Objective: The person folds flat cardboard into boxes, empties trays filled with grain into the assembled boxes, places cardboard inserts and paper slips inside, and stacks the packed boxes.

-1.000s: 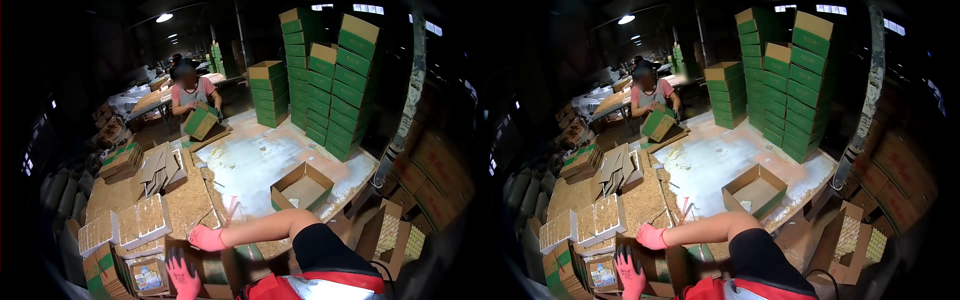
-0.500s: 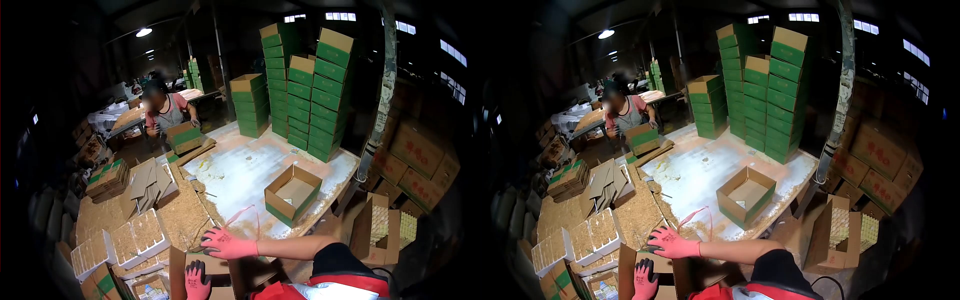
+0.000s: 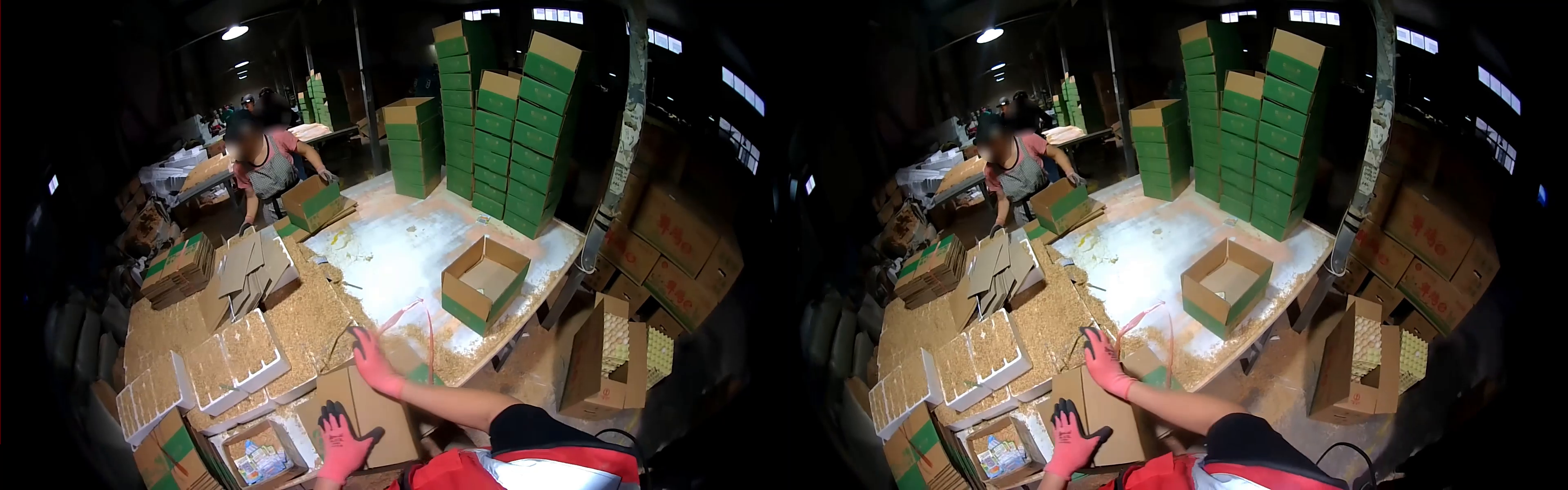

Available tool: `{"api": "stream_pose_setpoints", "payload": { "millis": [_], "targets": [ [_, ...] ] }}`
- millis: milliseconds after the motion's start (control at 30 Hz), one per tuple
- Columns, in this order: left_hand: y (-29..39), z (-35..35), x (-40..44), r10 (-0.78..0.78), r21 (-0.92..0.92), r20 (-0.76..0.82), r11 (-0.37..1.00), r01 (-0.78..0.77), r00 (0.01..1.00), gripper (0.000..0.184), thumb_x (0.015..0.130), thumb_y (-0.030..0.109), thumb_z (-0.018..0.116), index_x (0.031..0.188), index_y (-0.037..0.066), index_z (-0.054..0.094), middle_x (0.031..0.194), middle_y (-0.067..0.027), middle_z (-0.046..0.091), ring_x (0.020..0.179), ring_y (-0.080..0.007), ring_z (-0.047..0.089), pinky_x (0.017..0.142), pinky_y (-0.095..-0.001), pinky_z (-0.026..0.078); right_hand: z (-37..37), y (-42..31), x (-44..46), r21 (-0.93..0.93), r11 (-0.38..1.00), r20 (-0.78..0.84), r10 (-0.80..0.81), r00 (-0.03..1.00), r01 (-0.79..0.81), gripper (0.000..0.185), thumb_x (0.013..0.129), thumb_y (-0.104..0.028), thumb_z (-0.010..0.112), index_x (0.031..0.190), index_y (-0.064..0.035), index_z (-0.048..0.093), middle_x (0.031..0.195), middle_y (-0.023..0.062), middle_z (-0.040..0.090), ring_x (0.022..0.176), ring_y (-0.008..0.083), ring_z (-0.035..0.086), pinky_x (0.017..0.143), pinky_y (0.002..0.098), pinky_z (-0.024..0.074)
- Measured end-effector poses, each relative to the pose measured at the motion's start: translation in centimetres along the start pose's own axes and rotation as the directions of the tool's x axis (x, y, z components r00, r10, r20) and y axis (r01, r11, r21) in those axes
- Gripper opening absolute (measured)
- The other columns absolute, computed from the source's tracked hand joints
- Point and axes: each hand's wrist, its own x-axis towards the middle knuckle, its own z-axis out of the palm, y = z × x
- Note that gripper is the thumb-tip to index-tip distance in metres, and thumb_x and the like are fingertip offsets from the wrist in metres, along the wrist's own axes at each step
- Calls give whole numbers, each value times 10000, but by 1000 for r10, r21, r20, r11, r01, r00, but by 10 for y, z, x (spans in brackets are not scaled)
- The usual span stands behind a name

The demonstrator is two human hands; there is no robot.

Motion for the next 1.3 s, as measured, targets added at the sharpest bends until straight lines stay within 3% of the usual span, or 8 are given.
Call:
{"api": "stream_pose_setpoints", "payload": {
  "millis": [200,333,400,600,733,833,933,1300],
  "targets": [
    [-107,-52,-33,-134,-879,-76,476,-3,988,536,995,233,481,1431,-47,345,1358,-182,518,1226,-262,514,1019,-339,424,-28,54,-135,59,798,638,432,637,-600,562,934,-178,544,1429,8,353,1483,217,353,1360,344,367,1122,410,302],
    [-114,25,-56,-315,-991,80,81,110,946,501,1000,233,471,1418,-31,386,1403,-164,480,1277,-243,460,1087,-354,347,-46,-104,-39,207,942,611,88,787,-266,621,900,-182,589,1468,-134,343,1140,184,635,994,291,653,891,341,489],
    [-111,78,-57,-406,-962,227,47,268,886,496,988,216,481,1416,-18,395,1395,-155,488,1268,-240,468,1087,-353,351,-37,-101,-28,196,891,831,-373,414,410,653,899,-121,544,1496,-158,281,1018,178,629,890,311,655,819,375,502],
    [-167,27,-93,-499,-949,311,-116,293,809,447,935,199,558,1336,10,499,1258,-129,590,1116,-237,574,972,-339,450,-22,-94,-53,398,646,907,-384,-174,651,646,931,-75,435,1527,-193,216,973,154,624,841,312,641,761,384,499],
    [-140,-32,-43,-573,-778,37,498,384,819,415,886,122,583,1262,-42,529,1154,-163,641,1056,-234,610,916,-346,474,17,-58,-18,559,787,826,-554,-100,260,462,900,-189,549,1347,-82,498,1122,152,618,1032,319,608,907,395,484],
    [-153,5,-42,-631,-701,23,543,462,776,434,885,86,568,1297,-34,504,1176,-199,632,1094,-274,604,942,-356,458,20,-34,98,124,988,724,-30,689,-87,354,897,-332,560,1102,-53,637,1021,147,663,945,307,643,832,387,496],
    [-152,23,-47,-673,-684,18,531,500,739,441,888,78,565,1309,-33,495,1188,-200,629,1104,-277,603,946,-356,456,34,127,120,-405,720,642,663,386,-563,582,840,-440,640,1090,82,584,1082,301,620,1039,317,632,892,429,482],
    [-119,-20,-13,-753,-706,103,405,581,650,406,878,55,551,1278,-3,533,1137,-182,660,1067,-285,625,926,-360,471,81,132,67,64,626,151,764,628,-777,888,747,-354,779,1395,27,306,1135,265,554,1081,367,543,927,419,456]
  ]
}}
